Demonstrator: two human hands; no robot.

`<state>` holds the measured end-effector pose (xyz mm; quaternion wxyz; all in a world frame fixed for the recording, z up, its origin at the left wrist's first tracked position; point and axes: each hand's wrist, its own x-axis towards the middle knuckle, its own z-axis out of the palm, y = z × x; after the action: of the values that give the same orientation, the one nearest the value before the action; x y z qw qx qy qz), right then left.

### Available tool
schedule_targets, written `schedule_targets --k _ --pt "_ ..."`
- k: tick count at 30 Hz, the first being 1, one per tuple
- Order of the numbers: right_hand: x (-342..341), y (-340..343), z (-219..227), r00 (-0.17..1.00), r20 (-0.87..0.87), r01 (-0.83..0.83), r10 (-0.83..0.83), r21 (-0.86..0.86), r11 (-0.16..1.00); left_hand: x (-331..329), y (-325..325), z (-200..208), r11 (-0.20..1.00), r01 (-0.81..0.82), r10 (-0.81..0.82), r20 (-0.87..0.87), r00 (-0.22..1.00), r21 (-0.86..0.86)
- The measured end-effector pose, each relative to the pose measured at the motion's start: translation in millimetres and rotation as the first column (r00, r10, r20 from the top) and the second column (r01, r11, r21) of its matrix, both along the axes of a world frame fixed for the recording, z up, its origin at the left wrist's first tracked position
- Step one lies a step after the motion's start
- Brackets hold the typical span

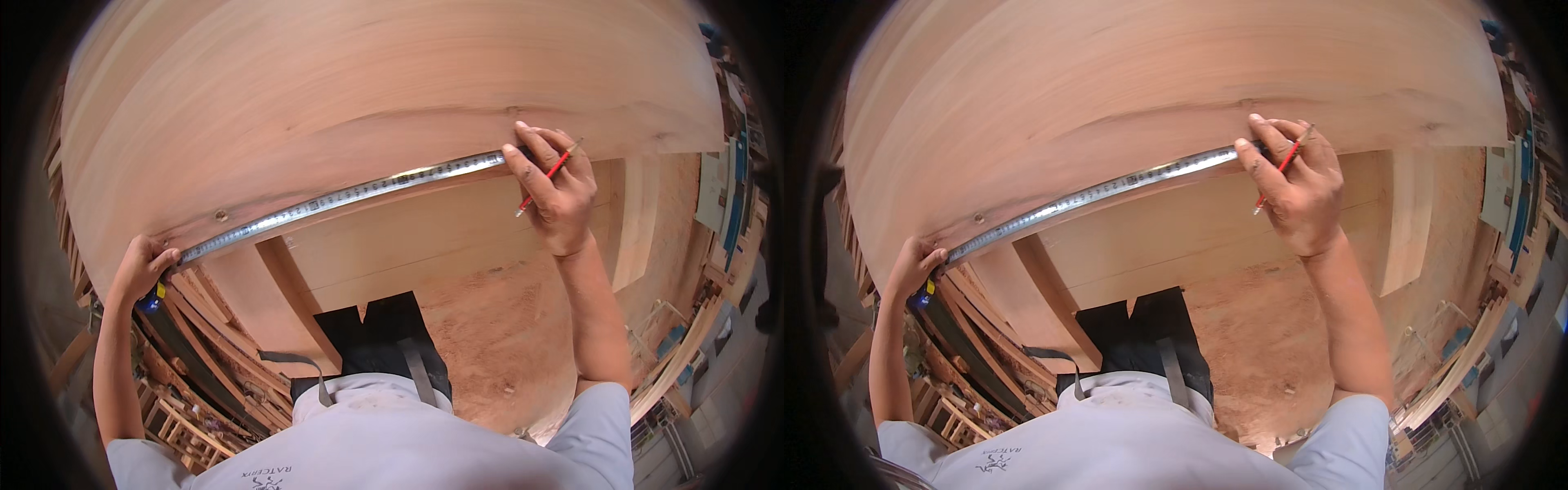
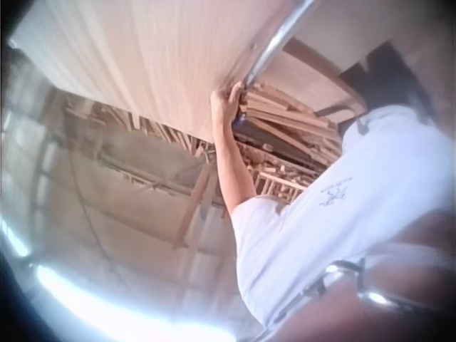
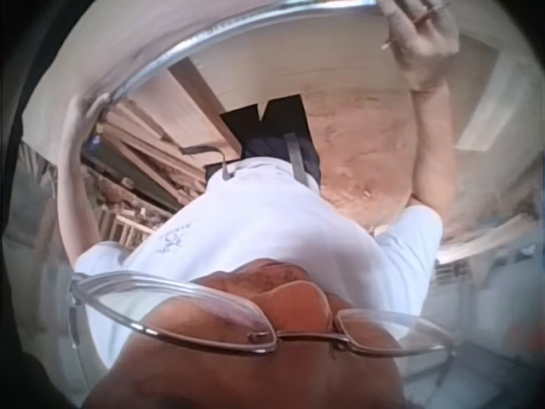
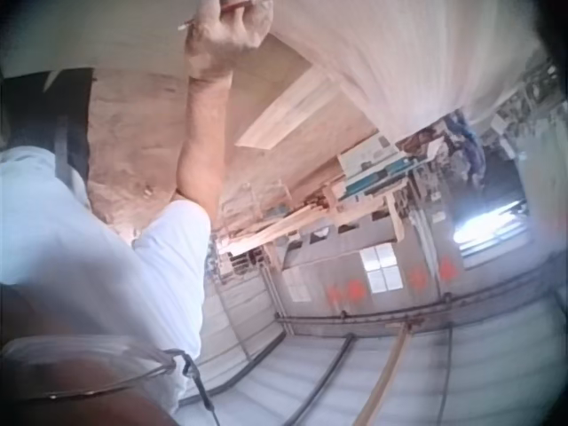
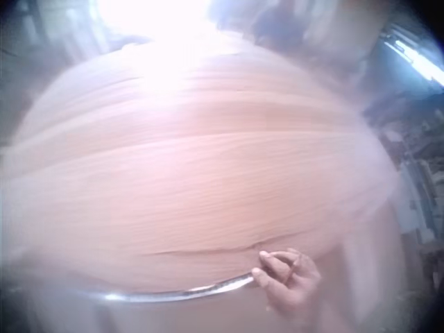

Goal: The person uses a tape measure and pencil to mark measurements on a large sheet of plywood. They repeatedly measure and mark along the edges and across the surface while another person assists with a square tool.

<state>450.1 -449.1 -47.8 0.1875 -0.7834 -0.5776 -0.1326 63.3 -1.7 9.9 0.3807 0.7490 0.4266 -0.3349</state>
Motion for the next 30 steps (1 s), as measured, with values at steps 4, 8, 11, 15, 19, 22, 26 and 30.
schedule_targets --k 4,8,11,15,19,22,26,30 --pt "0 -2 -1 1.0 -0.01 0.013 -0.013 0.027 1.0 2 -1 -1 0.999 0.032 -0.032 0.012 0.999 0.018" --pt "2 -2 2 1.0 0.001 0.0 0.0 0.006 1.0 1 1 -2 1.0 0.0 0.0 -0.007 1.0 -0.003" --pt "1 -2 3 1.0 0.007 0.005 -0.005 -0.008 1.0 1 2 -1 1.0 -0.012 0.012 -0.019 1.0 -0.011" --pt "0 -4 1 1.0 0.029 0.012 -0.012 -0.012 1.0 -3 5 -4 1.0 -0.018 0.018 -0.011 1.0 -0.021" --pt "2 -5 -3 0.999 0.05 0.008 -0.008 -0.002 1.0 -5 7 -5 0.999 -0.019 0.019 -0.01 1.0 -0.038" --pt "3 -6 0 1.0 0.003 0.0 0.0 0.009 1.0 -2 6 -5 1.0 0.004 -0.004 -0.02 1.0 -0.019" --pt "3 -8 0 0.999 0.047 0.017 -0.017 -0.005 1.0 5 4 -2 0.999 0.007 -0.007 -0.021 1.0 -0.039" --pt "3 -6 9 0.999 0.043 0.003 -0.001 -0.044 0.999 0 5 -7 0.988 0.144 -0.141 0.061 0.988 -0.058"
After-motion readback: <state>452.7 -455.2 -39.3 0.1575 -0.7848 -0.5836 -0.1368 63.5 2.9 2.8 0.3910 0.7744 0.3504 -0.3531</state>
